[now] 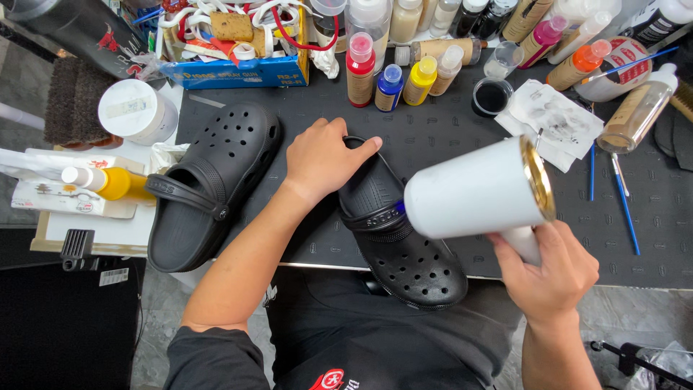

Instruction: The person paints the edges and sole of a black clog using a brush, dries the shoe and its strap with a blow dryer, and then applies more paint to the heel strap.

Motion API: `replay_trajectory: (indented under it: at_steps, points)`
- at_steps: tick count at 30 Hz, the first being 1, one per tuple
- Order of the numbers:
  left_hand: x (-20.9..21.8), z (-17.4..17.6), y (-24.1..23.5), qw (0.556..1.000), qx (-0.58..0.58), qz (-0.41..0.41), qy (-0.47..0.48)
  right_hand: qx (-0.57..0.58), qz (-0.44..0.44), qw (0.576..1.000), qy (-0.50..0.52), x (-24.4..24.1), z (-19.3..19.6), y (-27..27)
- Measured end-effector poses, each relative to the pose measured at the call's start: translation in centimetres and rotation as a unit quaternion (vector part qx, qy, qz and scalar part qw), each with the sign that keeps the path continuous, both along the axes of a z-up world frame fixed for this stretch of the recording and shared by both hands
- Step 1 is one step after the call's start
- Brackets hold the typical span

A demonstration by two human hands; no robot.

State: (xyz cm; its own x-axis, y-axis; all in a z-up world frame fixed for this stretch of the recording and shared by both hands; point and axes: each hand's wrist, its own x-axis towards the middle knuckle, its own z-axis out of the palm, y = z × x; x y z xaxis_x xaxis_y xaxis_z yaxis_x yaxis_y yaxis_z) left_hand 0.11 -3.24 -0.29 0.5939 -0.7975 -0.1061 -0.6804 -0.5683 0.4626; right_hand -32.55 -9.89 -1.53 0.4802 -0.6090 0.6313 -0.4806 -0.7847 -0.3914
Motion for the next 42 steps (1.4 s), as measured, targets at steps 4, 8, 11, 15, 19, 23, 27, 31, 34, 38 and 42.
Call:
replay_trajectory:
  at_steps: [4,8,11,15,19,23,27,31,34,38,42]
  points:
    - [0.0,-0.6,0.4,0.999,-0.031,0.009,-0.003,-0.024,0.004,1.0,-0.018,0.4,0.8,0.4]
    - [0.3,-1.5,0.8,0.995,-0.097,0.009,0.014,0.006,0.011,0.999,-0.037,0.1,0.4,0.8]
    - [0.5,-2.3,1.2,0.985,-0.172,-0.008,0.017,-0.001,0.002,0.999,-0.042,-0.5,-0.3,0.8]
    - [0.8,-2.0,1.7,0.951,-0.299,-0.043,0.059,0.007,-0.018,0.999,-0.047,-0.5,-0.1,0.8]
    - [0.7,-0.7,3.9,0.905,-0.397,-0.122,0.089,0.031,-0.038,0.997,-0.055,-0.7,0.0,1.2]
    - [-2.0,0.8,7.8,0.876,-0.428,-0.215,0.05,0.051,-0.041,0.996,-0.066,-1.1,-0.3,1.5]
    - [-4.7,0.6,9.9,0.868,-0.437,-0.234,0.016,0.052,-0.04,0.996,-0.068,-1.2,-0.6,1.4]
    - [-6.4,-0.8,10.8,0.863,-0.453,-0.223,-0.004,0.031,-0.017,0.998,-0.057,-1.8,-0.8,1.7]
    - [-7.0,-1.5,11.6,0.866,-0.461,-0.194,-0.008,0.034,-0.013,0.996,-0.077,-1.7,-1.2,1.3]
    - [-7.1,-2.5,12.2,0.871,-0.467,-0.153,0.014,0.026,-0.007,0.998,-0.065,-2.0,-1.6,1.5]
    - [-6.9,-3.5,12.4,0.875,-0.468,-0.104,0.066,0.017,-0.007,0.999,-0.037,-1.7,-0.9,1.7]
